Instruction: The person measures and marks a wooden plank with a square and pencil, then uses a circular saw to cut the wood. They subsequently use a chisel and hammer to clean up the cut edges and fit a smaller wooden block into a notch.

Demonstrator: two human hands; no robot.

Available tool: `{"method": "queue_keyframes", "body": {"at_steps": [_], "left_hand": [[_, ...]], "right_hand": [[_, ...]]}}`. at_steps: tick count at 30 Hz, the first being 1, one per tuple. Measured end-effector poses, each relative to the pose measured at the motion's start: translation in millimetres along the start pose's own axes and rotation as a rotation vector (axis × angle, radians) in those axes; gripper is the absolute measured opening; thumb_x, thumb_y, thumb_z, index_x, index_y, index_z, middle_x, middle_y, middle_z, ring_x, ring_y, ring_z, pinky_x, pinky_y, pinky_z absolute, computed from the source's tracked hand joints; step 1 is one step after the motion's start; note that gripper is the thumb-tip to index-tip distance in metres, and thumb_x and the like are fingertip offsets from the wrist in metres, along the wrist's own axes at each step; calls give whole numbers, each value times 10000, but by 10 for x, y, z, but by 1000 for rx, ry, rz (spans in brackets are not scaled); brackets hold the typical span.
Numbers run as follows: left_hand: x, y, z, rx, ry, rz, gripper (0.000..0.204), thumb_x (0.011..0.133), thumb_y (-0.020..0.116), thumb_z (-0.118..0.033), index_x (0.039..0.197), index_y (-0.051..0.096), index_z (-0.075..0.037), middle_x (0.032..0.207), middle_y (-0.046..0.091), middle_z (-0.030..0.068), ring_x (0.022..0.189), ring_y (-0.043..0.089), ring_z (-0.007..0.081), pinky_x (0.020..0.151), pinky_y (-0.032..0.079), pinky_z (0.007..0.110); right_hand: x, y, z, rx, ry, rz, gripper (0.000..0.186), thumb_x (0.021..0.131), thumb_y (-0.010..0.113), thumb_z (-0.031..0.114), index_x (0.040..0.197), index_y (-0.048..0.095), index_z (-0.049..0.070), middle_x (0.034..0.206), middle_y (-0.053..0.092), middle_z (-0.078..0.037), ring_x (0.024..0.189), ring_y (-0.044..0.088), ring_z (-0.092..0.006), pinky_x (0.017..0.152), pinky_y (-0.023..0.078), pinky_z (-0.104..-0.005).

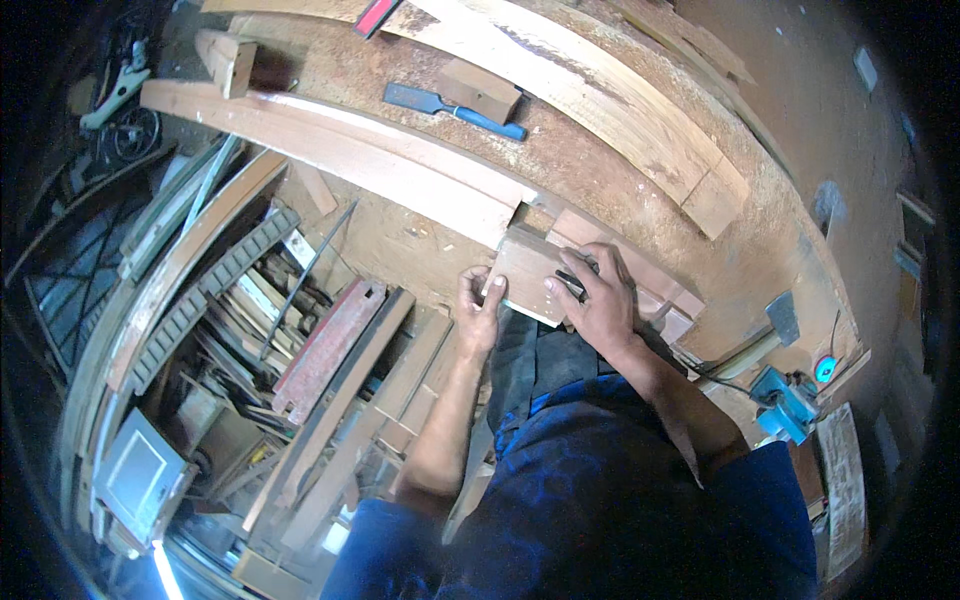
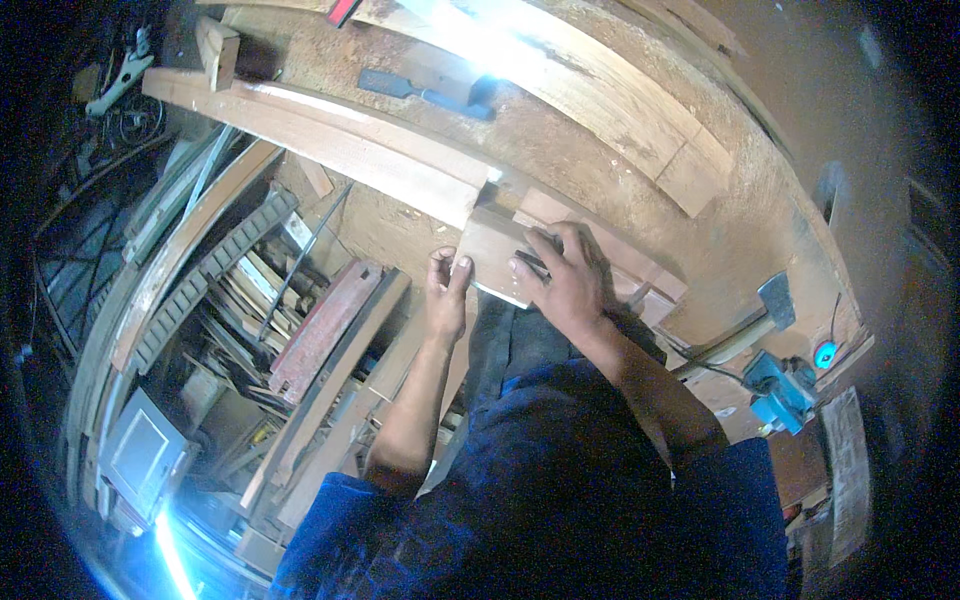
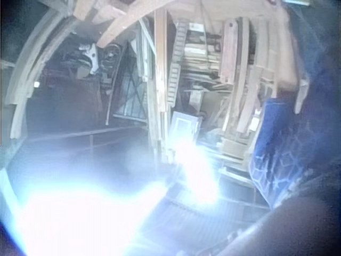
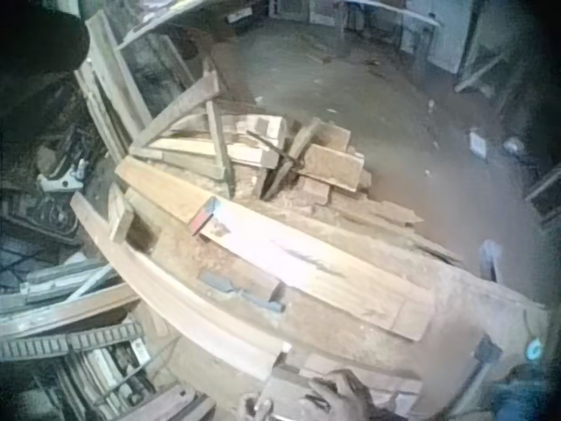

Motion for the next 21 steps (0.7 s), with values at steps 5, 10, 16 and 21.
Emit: {"method": "queue_keyframes", "body": {"at_steps": [5,10,16,21], "left_hand": [[61,168,-187,6,2,36,616,956,753,-153,1469,437,-24,1253,618,130,1131,601,181,974,508,325],[16,204,-338,-11,-46,31,640,955,755,-150,1504,440,-56,1305,612,137,1200,592,218,1056,483,366],[108,97,-132,105,-16,94,525,956,762,-170,1422,563,-36,1372,620,131,1282,559,211,1100,450,359],[55,175,-264,54,-28,110,509,966,759,-183,1416,575,-34,1322,645,102,1235,580,184,1086,455,335]], "right_hand": [[-21,67,-61,2,-19,-18,440,816,850,300,1174,748,67,1093,628,-93,1052,608,-295,910,503,-415],[3,98,-57,36,1,-13,440,803,858,284,1174,752,74,1110,641,-85,1055,601,-290,914,496,-409],[32,102,-68,104,-2,26,454,805,855,238,1187,737,24,1127,654,-99,1063,607,-299,922,496,-417],[39,76,-21,96,49,6,423,802,844,229,1173,744,50,1130,672,-94,1070,618,-311,923,496,-429]]}}
Point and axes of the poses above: each hand's wrist, its own x-axis towards the middle knuckle, its own y-axis out of the palm, z = x × y, the point moved 6 cm from there along x, towards the middle knuckle
